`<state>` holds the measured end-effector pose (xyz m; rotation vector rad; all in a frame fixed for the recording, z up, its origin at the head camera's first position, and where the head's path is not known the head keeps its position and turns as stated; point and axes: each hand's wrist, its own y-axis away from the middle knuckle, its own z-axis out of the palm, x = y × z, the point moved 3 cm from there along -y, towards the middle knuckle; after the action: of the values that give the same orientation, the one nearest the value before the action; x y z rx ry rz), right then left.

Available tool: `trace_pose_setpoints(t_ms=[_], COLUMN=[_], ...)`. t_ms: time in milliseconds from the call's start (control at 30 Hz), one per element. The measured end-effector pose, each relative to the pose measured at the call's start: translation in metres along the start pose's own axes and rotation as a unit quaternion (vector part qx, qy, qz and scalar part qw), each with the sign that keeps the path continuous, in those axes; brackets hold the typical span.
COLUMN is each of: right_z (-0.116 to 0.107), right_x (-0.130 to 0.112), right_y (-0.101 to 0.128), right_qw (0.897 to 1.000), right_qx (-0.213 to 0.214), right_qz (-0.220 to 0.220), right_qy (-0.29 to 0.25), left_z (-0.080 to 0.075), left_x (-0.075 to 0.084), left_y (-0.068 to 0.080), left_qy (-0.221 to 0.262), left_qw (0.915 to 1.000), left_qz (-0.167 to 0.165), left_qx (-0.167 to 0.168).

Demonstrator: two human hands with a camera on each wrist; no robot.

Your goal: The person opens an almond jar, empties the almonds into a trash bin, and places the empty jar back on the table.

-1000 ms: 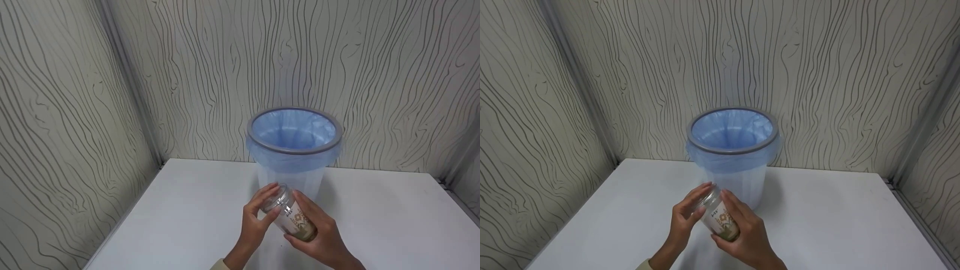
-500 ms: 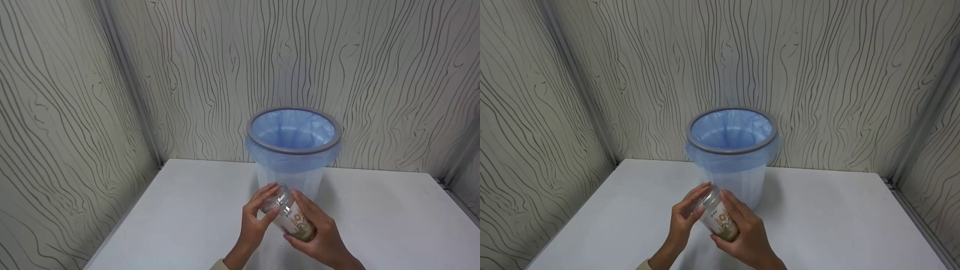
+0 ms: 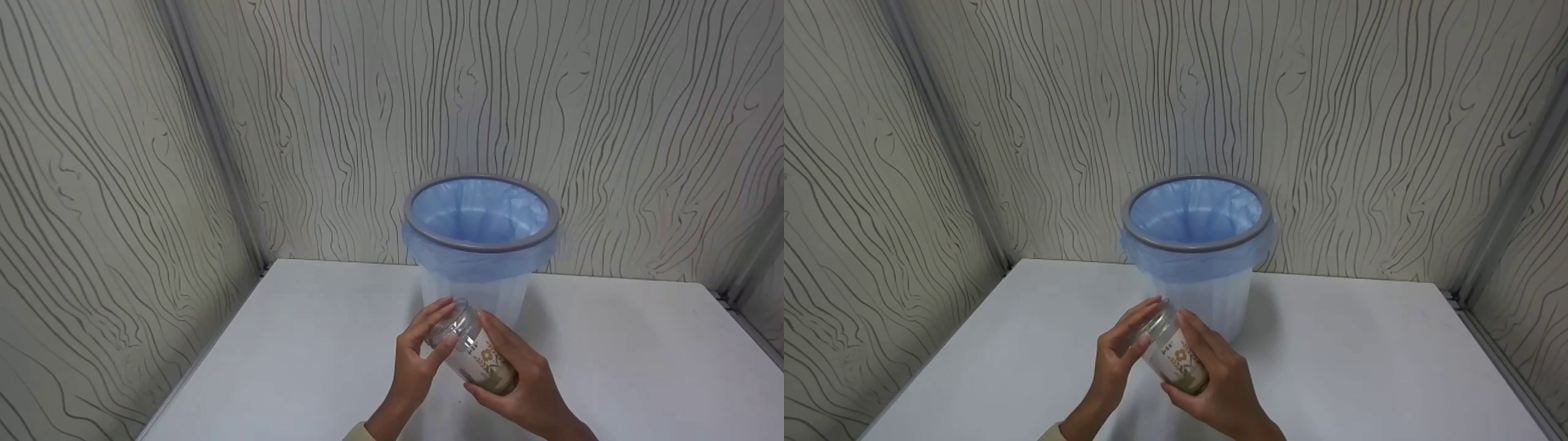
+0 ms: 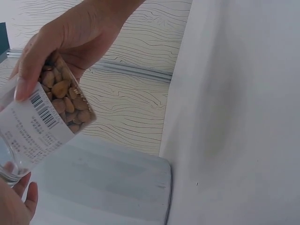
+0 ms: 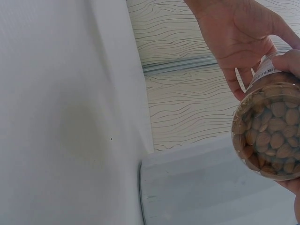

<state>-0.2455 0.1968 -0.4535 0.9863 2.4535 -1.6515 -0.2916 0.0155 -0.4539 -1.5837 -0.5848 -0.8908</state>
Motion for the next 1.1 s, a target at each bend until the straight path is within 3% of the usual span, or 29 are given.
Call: trace_pose_setpoints(t_ms=[1100], right_z=[-0.0077], right_x=[-0.0005], right_y=[-0.0033], right_qw=[1.000], right_qx=[0.011], right_qz=[0.013], right_qy=[-0.025], left_z=[-0.0097], left_x=[-0.0049], left_y=[-0.0045], left_qy=[0.022], left_qw=[0.9996], left_qz=[-0.002], left_qx=[0.017])
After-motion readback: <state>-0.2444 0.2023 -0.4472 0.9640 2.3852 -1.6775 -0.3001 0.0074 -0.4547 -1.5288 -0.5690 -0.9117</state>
